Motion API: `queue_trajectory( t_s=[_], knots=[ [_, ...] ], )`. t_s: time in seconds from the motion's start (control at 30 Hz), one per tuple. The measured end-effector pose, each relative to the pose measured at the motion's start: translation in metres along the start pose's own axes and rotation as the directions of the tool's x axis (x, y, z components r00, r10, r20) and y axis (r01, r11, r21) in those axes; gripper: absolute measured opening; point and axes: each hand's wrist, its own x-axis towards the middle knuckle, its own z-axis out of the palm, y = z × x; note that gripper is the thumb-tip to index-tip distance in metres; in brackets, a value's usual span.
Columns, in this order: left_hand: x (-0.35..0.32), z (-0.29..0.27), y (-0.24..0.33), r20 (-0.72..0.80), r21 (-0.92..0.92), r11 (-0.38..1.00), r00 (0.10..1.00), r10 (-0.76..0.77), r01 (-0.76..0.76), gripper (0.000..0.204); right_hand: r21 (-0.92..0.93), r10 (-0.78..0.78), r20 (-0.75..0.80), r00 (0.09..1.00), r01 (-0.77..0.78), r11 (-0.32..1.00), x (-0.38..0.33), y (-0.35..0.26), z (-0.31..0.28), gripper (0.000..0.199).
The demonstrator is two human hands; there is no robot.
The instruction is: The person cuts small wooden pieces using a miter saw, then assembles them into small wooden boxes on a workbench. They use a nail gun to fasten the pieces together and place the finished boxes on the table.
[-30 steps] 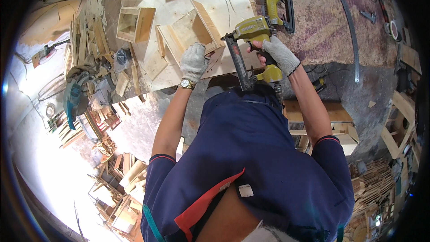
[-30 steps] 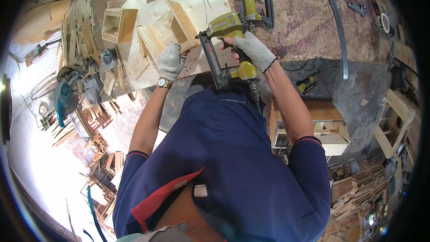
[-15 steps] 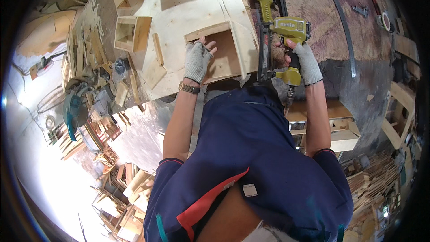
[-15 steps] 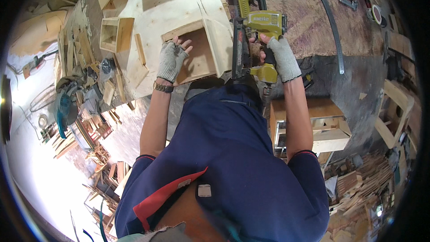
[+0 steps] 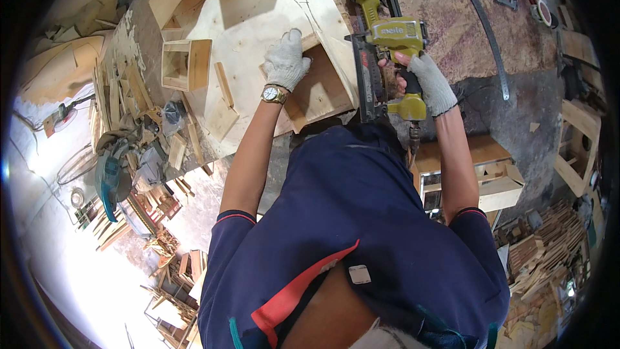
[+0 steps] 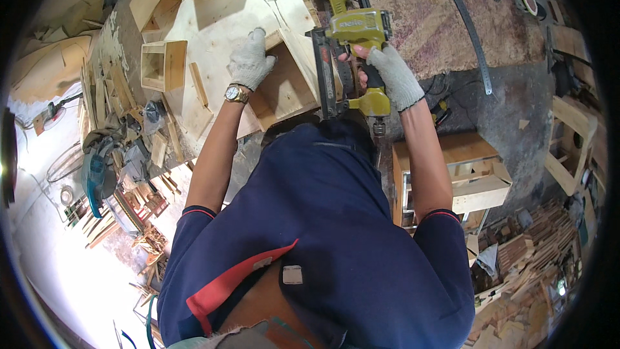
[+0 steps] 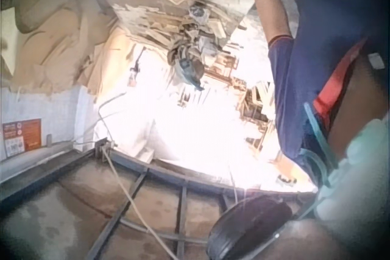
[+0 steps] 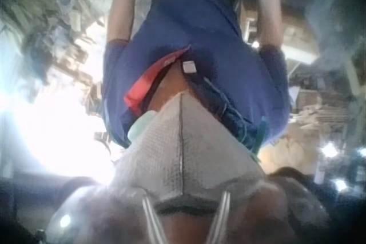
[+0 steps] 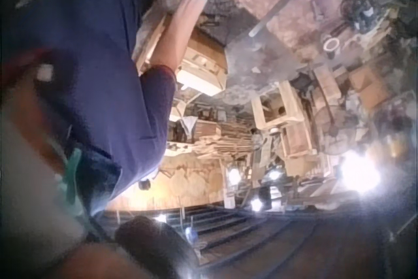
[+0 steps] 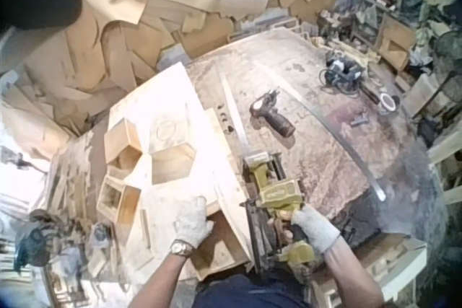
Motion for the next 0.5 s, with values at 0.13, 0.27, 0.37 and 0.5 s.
queue_trajectory(
  t_s=[0.13, 0.27, 0.37, 0.5],
  knots=[
    [0.005, 0.017, -0.002, 0.024, 0.055, 0.998, 0.999, -0.044, 0.042, 0.042, -0.212, -0.081, 0.107, 0.991, 0.103, 0.972, 0.023, -0.008, 0.011, 0.032],
    [0.006, 0.017, -0.001, 0.030, 0.062, 0.997, 0.998, -0.048, 0.046, 0.044, -0.368, -0.114, 0.112, 0.987, 0.148, 0.918, 0.034, -0.022, 0.037, 0.031],
    [0.005, 0.015, 0.000, 0.004, 0.063, 0.997, 0.999, -0.049, 0.048, 0.046, -0.483, -0.088, 0.144, 0.986, 0.147, 0.863, 0.046, -0.029, 0.043, 0.031],
    [0.003, 0.020, -0.002, -0.031, 0.063, 0.997, 0.998, -0.046, 0.048, 0.048, -0.559, -0.091, 0.155, 0.984, 0.164, 0.813, 0.049, -0.036, 0.057, 0.029]
  ],
)
